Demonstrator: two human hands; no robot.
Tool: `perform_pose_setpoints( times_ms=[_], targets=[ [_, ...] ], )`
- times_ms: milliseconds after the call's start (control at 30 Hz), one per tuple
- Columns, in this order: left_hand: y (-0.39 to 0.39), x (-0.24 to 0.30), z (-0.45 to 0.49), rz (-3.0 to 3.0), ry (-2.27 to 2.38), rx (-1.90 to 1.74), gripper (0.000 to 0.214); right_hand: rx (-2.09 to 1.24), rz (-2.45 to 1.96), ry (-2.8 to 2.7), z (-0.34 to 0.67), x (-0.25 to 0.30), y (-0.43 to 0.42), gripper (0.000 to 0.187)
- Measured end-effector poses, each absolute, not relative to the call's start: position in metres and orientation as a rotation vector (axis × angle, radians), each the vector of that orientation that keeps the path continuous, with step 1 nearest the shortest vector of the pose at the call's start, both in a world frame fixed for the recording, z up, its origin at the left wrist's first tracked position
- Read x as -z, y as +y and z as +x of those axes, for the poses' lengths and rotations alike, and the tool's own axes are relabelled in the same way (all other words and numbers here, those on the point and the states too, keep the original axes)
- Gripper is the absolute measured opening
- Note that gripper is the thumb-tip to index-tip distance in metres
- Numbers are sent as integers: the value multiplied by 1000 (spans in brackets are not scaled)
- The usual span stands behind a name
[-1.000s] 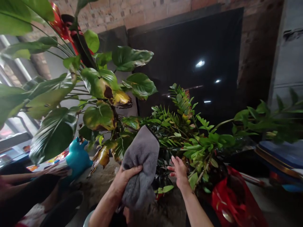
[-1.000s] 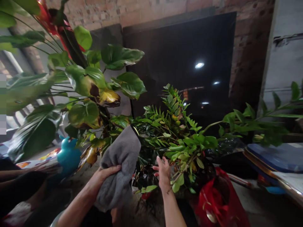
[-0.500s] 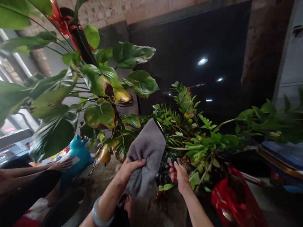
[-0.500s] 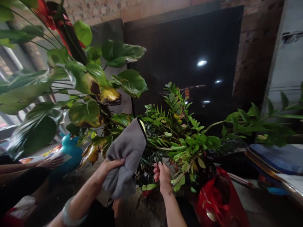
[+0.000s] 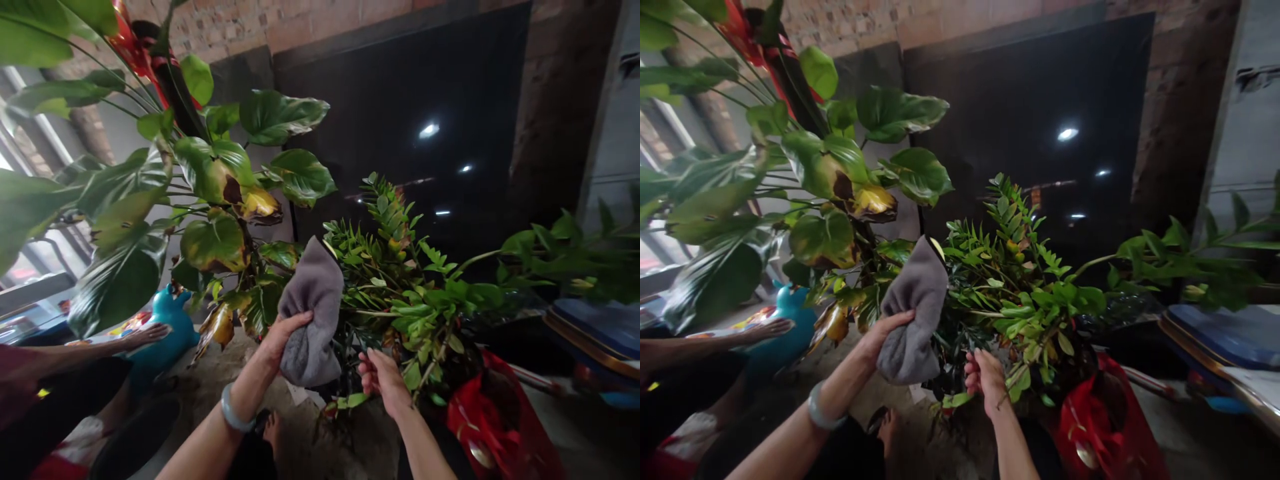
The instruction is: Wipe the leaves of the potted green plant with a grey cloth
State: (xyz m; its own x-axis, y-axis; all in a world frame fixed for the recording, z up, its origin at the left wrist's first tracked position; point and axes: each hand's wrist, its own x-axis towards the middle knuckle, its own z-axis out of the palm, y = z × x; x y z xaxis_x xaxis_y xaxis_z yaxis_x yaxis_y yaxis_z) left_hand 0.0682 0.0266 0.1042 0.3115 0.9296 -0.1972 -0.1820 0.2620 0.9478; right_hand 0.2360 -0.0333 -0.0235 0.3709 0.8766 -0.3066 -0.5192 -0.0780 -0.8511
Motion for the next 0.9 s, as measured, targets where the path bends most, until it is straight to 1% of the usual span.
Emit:
perform_pose_setpoints(
  times_ms=[67, 133, 233, 300, 400, 500, 567, 667, 700, 767, 833, 900],
  targets=[
    [22, -79, 72, 1090, 946, -848, 36, -1215, -1140, -410, 237, 28, -32, 32],
    [10, -56, 65, 1231, 931, -646, 30, -1222, -1137, -414, 238, 35, -32, 32],
    [-3, -54, 45, 1342, 886, -432, 25, -1233, -1134, -418, 240, 41, -33, 33],
    [-2, -75, 37, 1322, 868, -492, 30, -1247, -1131, -425, 240, 40, -34, 33],
    [14, -107, 40, 1176, 882, -773, 34, -1249, -1129, -416, 238, 30, -36, 32],
    [30, -106, 55, 1096, 924, -921, 33, -1230, -1121, -390, 235, 22, -37, 32],
    [31, -85, 60, 1164, 967, -854, 30, -1225, -1126, -372, 234, 20, -38, 31],
    [18, -54, 51, 1330, 963, -548, 19, -1239, -1167, -346, 236, 23, -38, 30],
    [13, -50, 44, 1371, 928, -443, 17, -1247, -1179, -341, 237, 24, -39, 31],
    [5, -57, 32, 1401, 851, -333, 22, -1255, -1179, -340, 238, 26, -39, 31],
    [6, -78, 27, 1362, 824, -421, 31, -1255, -1161, -347, 240, 25, -39, 30],
    [15, -100, 33, 1259, 837, -641, 35, -1252, -1144, -355, 239, 23, -38, 29]
  ],
)
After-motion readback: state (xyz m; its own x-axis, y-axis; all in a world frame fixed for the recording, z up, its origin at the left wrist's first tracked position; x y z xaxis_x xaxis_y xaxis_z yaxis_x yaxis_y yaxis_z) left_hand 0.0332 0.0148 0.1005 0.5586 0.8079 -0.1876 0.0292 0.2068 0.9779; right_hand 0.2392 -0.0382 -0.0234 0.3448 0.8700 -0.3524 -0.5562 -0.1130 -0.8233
